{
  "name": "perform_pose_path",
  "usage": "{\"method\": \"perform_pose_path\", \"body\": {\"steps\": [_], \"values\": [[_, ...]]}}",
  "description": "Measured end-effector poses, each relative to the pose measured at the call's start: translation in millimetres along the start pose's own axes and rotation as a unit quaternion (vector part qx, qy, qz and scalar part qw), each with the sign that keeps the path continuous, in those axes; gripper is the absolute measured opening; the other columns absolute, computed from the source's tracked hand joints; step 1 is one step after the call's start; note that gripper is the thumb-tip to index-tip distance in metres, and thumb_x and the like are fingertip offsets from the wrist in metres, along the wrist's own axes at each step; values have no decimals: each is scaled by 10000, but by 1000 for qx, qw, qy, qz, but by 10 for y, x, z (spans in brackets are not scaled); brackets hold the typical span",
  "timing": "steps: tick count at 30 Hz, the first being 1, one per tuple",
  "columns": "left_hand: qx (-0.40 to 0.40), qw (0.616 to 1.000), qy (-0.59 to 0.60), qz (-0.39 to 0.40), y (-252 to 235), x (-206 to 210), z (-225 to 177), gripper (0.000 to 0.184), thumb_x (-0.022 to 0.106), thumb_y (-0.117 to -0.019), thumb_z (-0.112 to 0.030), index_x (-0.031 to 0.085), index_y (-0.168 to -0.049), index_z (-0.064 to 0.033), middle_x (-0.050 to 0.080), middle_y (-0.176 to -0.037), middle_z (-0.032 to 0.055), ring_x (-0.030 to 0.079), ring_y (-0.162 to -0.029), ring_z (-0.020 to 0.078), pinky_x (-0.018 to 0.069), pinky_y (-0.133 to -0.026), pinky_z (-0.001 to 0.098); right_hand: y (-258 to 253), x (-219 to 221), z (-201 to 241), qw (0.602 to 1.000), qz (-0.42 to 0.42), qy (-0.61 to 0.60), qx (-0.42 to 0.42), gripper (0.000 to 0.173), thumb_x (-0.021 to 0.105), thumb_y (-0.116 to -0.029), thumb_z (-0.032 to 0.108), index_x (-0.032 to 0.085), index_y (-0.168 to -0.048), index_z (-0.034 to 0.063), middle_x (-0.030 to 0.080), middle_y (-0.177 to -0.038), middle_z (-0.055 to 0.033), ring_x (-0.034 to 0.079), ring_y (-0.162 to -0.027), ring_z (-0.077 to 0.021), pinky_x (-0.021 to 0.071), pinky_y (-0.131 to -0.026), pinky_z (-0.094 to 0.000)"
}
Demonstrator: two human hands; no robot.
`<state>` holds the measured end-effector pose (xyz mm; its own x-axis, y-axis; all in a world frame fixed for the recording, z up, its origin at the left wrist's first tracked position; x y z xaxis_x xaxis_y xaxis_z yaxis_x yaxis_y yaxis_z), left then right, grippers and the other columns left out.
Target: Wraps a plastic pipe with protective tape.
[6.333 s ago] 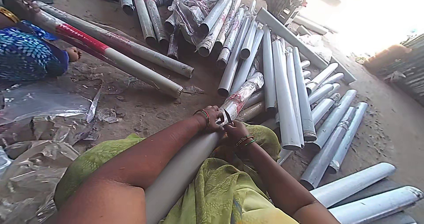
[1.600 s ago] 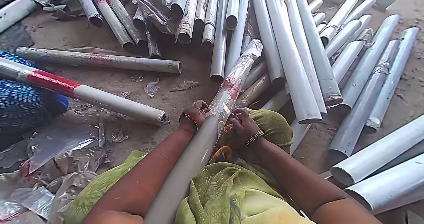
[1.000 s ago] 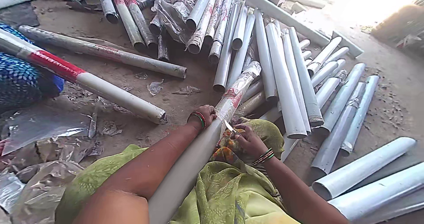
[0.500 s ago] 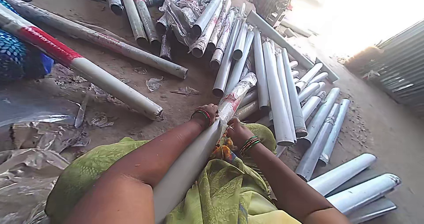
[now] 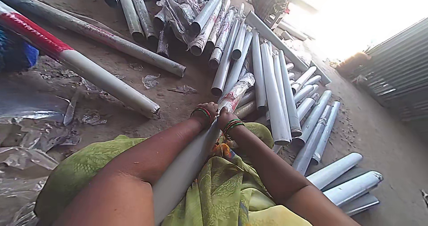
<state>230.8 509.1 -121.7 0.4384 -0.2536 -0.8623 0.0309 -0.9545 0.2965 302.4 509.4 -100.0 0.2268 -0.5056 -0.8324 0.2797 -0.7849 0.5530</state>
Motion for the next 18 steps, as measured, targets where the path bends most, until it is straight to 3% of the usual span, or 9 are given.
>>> {"method": "perform_pose_path", "body": {"steps": [4,7,11,15,17,18], "values": [[1,1000,-8,-11,-24,29,14,347,520,-1060,-164,576,-1358,4,586,-1392,206,581,-1282,376,458,-1044,545,-88,-10,-26,1000,-9,-5,3,520,411,-1104,251,274,-1530,-16,618,-1326,-263,617,-1260,-387,492,-1024,-553],[1,1000,5,-2,-4,16,12,370,511,-1076,-219,569,-1371,-5,574,-1407,208,569,-1298,381,443,-1065,551,-108,53,-106,1000,-4,9,-13,506,379,-1103,203,270,-1531,-46,595,-1339,-297,609,-1257,-421,487,-1020,-576],[-4,1000,19,-1,15,18,28,368,502,-1081,-223,569,-1375,-12,568,-1417,210,571,-1293,394,451,-1048,566,-63,126,-250,999,-17,-38,-5,411,360,-1115,215,397,-1469,11,616,-1338,-254,600,-1276,-388,466,-1043,-559],[-17,999,34,-5,25,20,62,357,511,-1079,-237,582,-1362,-30,573,-1413,198,573,-1293,382,460,-1041,567,59,149,-321,1000,-14,-26,-5,418,330,-1127,248,413,-1469,21,624,-1325,-251,601,-1276,-385,461,-1047,-548],[-26,998,50,-5,13,19,84,361,499,-1084,-235,577,-1367,-24,567,-1421,202,570,-1300,381,455,-1051,567,90,161,-409,1000,-12,-6,8,433,336,-1126,239,372,-1500,23,619,-1333,-255,598,-1280,-390,459,-1049,-547],[-34,997,67,-11,6,23,118,355,492,-1087,-231,577,-1353,-12,567,-1411,216,575,-1293,389,456,-1051,570,59,177,-520,1000,-3,18,22,476,337,-1123,204,290,-1547,-7,600,-1349,-276,585,-1290,-407,455,-1057,-552]]}}
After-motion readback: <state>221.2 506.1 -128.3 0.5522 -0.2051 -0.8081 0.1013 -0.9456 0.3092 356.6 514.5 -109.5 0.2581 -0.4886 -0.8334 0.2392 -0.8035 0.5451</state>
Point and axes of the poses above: each hand's wrist, its own y-axis away from the middle knuckle, its own x-axis out of the palm, z = x × y, the point moved 8 cm from there along -y, towards the middle knuckle
